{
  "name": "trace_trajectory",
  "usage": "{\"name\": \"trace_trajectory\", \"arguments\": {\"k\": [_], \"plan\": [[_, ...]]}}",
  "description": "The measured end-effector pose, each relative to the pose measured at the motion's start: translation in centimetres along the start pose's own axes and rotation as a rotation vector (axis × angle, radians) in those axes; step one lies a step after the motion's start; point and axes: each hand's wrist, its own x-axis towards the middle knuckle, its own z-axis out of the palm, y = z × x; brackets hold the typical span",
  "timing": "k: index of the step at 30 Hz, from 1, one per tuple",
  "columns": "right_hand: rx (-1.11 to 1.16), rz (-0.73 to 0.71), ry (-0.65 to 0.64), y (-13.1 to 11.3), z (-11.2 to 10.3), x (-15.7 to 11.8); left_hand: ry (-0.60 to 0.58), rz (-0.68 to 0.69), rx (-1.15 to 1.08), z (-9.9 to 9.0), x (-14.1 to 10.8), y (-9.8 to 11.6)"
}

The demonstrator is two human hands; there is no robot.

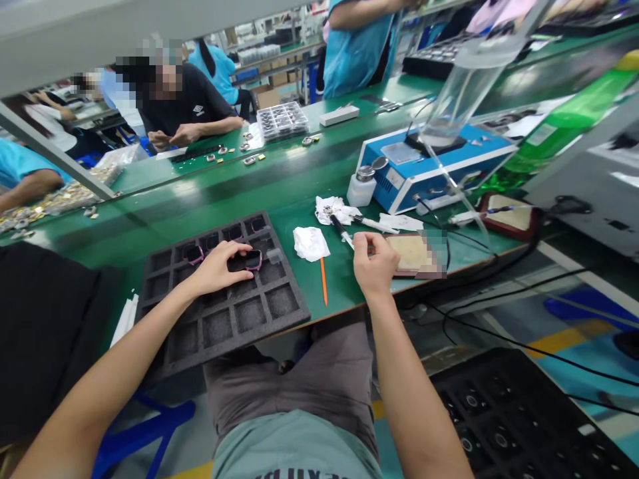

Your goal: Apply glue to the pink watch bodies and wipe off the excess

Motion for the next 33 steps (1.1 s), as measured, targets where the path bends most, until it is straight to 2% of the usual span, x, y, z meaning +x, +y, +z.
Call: {"name": "trace_trajectory", "arguments": {"k": [9, 12, 16, 19, 22, 26, 29, 33], "plan": [[0.009, -0.001, 0.023, 0.0, 0.6, 0.4, 0.020, 0.007, 0.012, -0.4, 0.4, 0.7], [0.046, 0.038, 0.019, -0.4, 0.6, 0.7, 0.021, -0.017, -0.029, -0.7, 0.5, 1.0], [0.062, 0.070, 0.004, -0.8, 0.5, 0.6, 0.021, -0.072, -0.161, -1.0, 0.4, 1.2], [0.002, 0.060, -0.022, -1.4, 0.5, 0.2, 0.028, -0.185, -0.468, -1.1, 0.4, 1.5], [-0.112, 0.005, -0.162, -2.5, 0.9, 0.8, 0.061, -0.304, -0.859, -0.9, 0.8, 2.1], [-0.332, -0.086, -0.503, -4.3, 2.8, 3.2, 0.155, -0.332, -1.112, 0.0, 1.4, 2.9], [-0.495, -0.021, -0.649, -5.2, 5.3, 4.8, 0.162, -0.304, -1.283, 1.1, 1.4, 3.4], [-0.574, 0.127, -0.728, -5.5, 7.8, 5.3, 0.113, -0.268, -1.293, 2.4, 0.7, 3.2]]}}
